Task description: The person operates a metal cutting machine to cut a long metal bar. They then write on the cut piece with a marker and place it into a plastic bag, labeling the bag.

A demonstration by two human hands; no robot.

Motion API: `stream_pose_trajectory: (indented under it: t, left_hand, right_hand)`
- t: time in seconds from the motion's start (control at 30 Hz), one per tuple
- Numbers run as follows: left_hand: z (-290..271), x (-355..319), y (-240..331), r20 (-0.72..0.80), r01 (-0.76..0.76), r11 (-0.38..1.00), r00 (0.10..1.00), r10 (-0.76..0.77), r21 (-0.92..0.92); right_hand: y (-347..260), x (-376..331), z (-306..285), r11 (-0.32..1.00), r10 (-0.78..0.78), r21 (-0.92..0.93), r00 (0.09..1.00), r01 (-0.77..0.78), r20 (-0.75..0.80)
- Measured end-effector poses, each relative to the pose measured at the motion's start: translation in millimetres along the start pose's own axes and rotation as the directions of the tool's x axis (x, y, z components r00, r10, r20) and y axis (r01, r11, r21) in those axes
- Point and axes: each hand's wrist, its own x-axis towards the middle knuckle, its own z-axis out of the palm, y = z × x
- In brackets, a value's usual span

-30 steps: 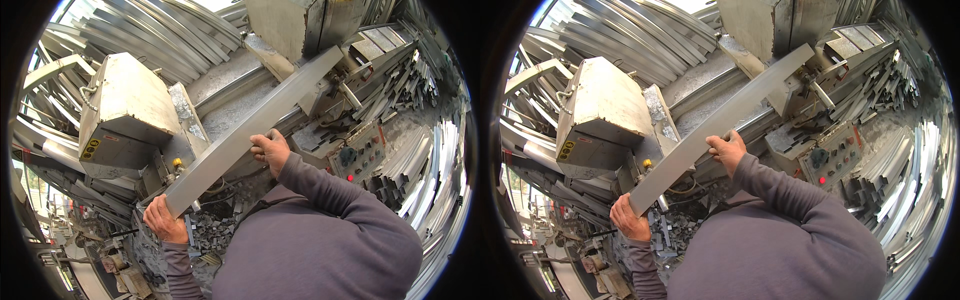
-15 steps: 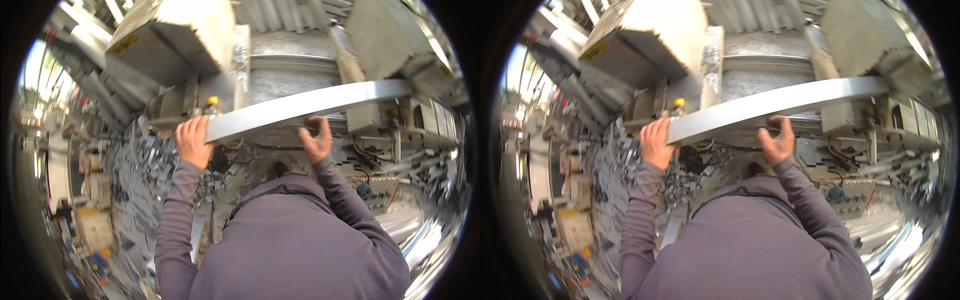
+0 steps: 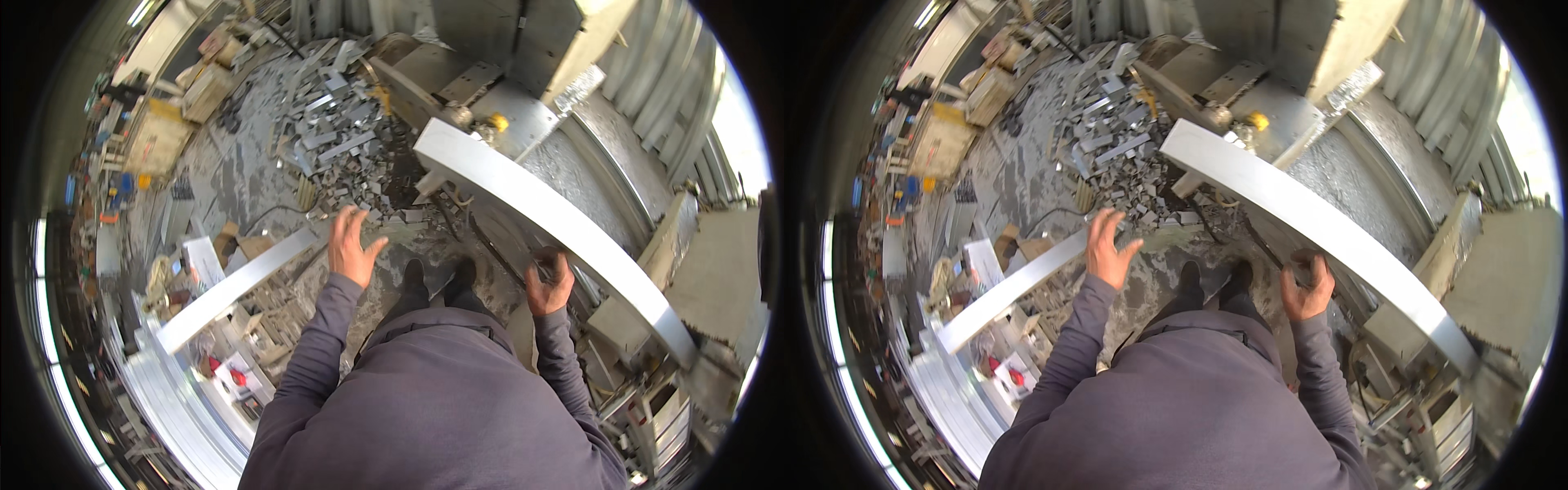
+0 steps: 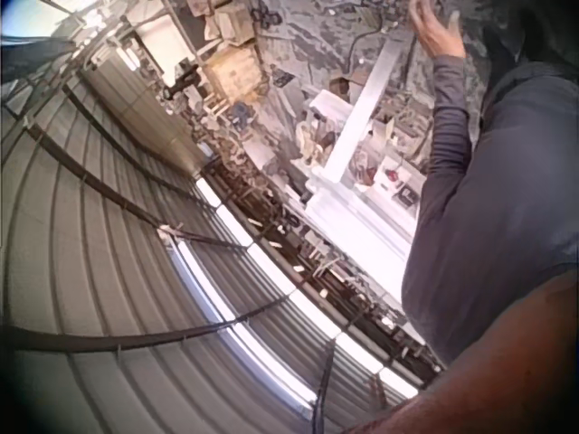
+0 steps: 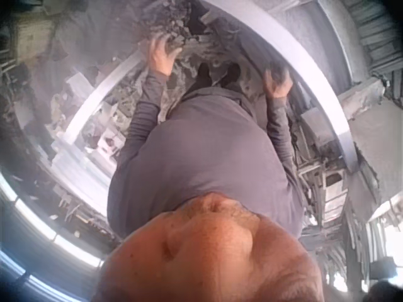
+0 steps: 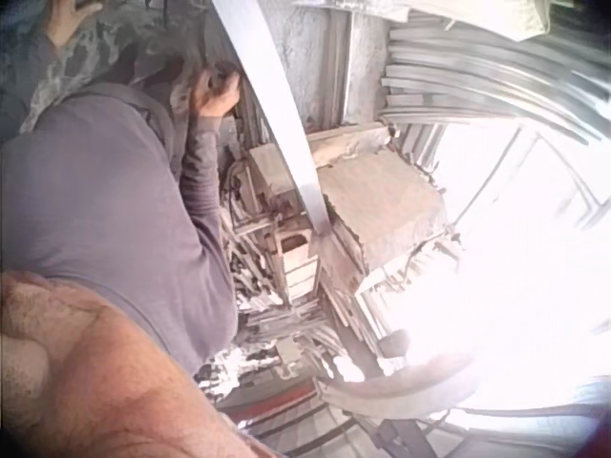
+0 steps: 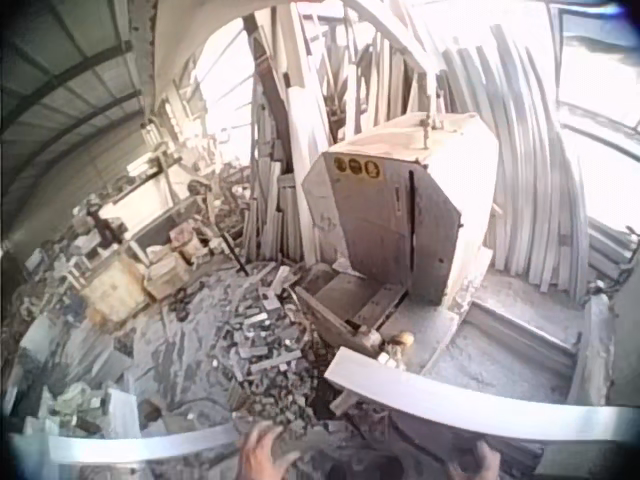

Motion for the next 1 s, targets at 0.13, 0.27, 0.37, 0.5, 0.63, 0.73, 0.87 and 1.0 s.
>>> stream_pose_trajectory:
  t: [0.13, 0.27, 0.37, 0.5, 0.63, 0.73, 0.87, 1.0]
  left_hand:
    - [9, -130, -39, 0.138, 0.246, 0.969, 0.96, -0.242, -0.013]
    - [9, -224, -62, 0.218, 0.335, 0.935, 0.927, -0.304, -0.12]
    - [0, -264, -82, 0.237, 0.359, 0.915, 0.92, -0.314, -0.182]
    - [-19, -321, -133, 0.173, 0.308, 0.926, 0.946, -0.274, -0.218]
    - [-40, -407, -208, 0.134, 0.366, 0.9, 0.93, -0.343, -0.238]
    - [-54, -492, -269, 0.157, 0.486, 0.839, 0.874, -0.46, -0.244]
    - [-85, -606, -342, 0.077, 0.624, 0.75, 0.777, -0.624, -0.219]
    - [-104, -697, -380, 0.005, 0.767, 0.57, 0.597, -0.802, -0.293]
  right_hand:
    - [15, 6, 42, 0.991, -0.012, 0.133, 0.973, -0.02, 0.232]
    - [19, 2, 87, 0.999, 0.022, 0.02, 0.954, -0.03, 0.299]
    - [8, -12, 108, 0.996, -0.059, -0.042, 0.932, 0.08, 0.358]
    - [-22, -48, 153, 0.98, -0.047, -0.131, 0.814, 0.149, 0.579]
    - [-67, -133, 216, 0.975, -0.081, -0.091, 0.705, 0.203, 0.705]
    - [-107, -216, 270, 0.963, -0.112, -0.064, 0.606, 0.261, 0.788]
    - [-177, -326, 338, 0.942, -0.195, 0.088, 0.314, 0.324, 0.929]
    - [-255, -380, 394, 0.876, -0.239, 0.22, -0.011, 0.428, 0.971]
